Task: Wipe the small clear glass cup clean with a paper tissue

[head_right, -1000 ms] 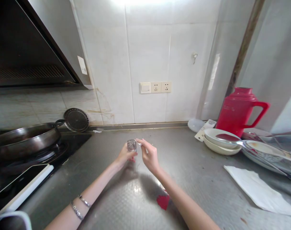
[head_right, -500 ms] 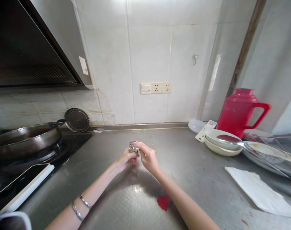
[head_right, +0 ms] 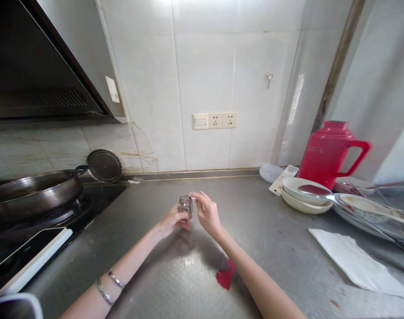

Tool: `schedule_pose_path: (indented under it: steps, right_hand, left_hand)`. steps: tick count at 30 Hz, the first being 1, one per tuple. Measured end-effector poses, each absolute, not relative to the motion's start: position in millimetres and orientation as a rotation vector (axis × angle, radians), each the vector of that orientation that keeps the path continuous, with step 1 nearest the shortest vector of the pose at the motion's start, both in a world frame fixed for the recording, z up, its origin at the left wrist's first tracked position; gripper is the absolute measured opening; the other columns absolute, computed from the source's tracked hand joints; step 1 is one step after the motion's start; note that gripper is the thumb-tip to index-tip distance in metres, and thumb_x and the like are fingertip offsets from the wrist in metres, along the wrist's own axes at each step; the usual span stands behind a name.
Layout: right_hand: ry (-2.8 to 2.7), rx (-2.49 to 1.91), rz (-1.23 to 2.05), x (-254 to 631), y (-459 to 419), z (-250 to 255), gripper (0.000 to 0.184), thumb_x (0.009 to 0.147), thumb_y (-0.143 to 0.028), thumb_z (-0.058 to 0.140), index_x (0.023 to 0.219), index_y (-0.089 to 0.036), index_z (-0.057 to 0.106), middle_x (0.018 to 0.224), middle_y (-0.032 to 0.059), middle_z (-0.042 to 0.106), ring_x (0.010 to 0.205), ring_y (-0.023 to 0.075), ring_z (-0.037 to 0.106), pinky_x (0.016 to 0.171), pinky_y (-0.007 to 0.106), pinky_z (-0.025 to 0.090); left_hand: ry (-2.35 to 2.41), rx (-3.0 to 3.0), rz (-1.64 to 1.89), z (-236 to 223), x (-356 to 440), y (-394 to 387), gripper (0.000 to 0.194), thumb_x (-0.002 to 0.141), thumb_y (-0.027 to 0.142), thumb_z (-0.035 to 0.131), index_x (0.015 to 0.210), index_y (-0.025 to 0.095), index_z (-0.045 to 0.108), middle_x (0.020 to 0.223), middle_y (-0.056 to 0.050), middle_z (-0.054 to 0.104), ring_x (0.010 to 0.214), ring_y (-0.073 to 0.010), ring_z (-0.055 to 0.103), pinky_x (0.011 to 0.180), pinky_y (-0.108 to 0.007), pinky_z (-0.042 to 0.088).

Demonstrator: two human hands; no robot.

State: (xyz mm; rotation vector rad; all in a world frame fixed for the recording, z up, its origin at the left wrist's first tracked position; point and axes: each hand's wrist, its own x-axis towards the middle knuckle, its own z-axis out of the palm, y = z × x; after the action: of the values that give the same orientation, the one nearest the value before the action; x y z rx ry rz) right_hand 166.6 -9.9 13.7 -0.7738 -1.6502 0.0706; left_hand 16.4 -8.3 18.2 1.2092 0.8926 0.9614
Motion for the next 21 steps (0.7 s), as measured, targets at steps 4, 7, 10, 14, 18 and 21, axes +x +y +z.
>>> schedule_pose_path:
  steps: [4,7,10,14,18,21]
  right_hand:
    - [-1.69,-0.738,0.087,167.5,-6.7,8.1,0.031,0.088,-0.013,0.043,0.103,-0.026,0.067,0.099,0.0004,0.073,0.095,0.0175,0.068,0.099,0.043,0.048]
    - [-1.717,-0.696,0.084,165.6,-9.3,6.6,0.031,0.088,-0.014,0.043,0.105,-0.026,0.066,0.1,0.0001,0.072,0.098,0.0174,0.067,0.1,0.042,0.048]
    - [-1.744,-0.649,0.07,162.9,-12.2,7.0,0.032,0.089,-0.013,0.042,0.107,-0.026,0.065,0.101,0.0005,0.072,0.099,0.0173,0.067,0.099,0.041,0.049]
    - [-1.78,-0.614,0.061,161.1,-16.1,8.5,0.035,0.088,-0.01,0.04,0.11,-0.026,0.063,0.104,0.0022,0.071,0.102,0.0167,0.065,0.097,0.039,0.049]
    - [-1.829,-0.617,0.06,163.2,-20.9,11.5,0.034,0.087,-0.01,0.042,0.106,-0.026,0.065,0.099,0.0044,0.072,0.09,0.0178,0.067,0.082,0.034,0.054]
    - [-1.788,-0.673,0.126,166.1,-20.2,13.8,0.029,0.087,-0.015,0.045,0.099,-0.025,0.069,0.089,0.0047,0.072,0.08,0.018,0.067,0.075,0.031,0.053]
  left_hand:
    - [0.874,1.248,0.94,20.1,18.8,-13.4,0.045,0.056,0.013,0.071,0.096,0.019,0.051,0.071,0.004,0.051,0.054,-0.0093,0.052,0.046,-0.025,0.051]
    - [0.872,1.277,0.942,21.7,19.8,-15.1,0.044,0.057,0.013,0.07,0.097,0.019,0.054,0.073,0.003,0.052,0.054,-0.0089,0.051,0.046,-0.024,0.051]
    - [0.865,1.311,0.94,22.4,20.1,-14.5,0.043,0.057,0.015,0.071,0.098,0.018,0.056,0.074,0.002,0.054,0.053,-0.0085,0.05,0.044,-0.023,0.05]
    - [0.857,1.304,0.957,19.8,19.0,-11.0,0.044,0.058,0.019,0.074,0.099,0.019,0.057,0.073,0.002,0.056,0.05,-0.0074,0.049,0.045,-0.024,0.052]
    - [0.87,1.263,0.997,15.6,16.2,-5.9,0.036,0.06,0.024,0.076,0.09,0.017,0.058,0.069,0.003,0.054,0.049,-0.0063,0.048,0.045,-0.024,0.053]
    - [0.903,1.209,1.035,14.5,14.9,-3.1,0.037,0.059,0.024,0.077,0.088,0.016,0.056,0.068,0.003,0.052,0.05,-0.0067,0.048,0.045,-0.024,0.054]
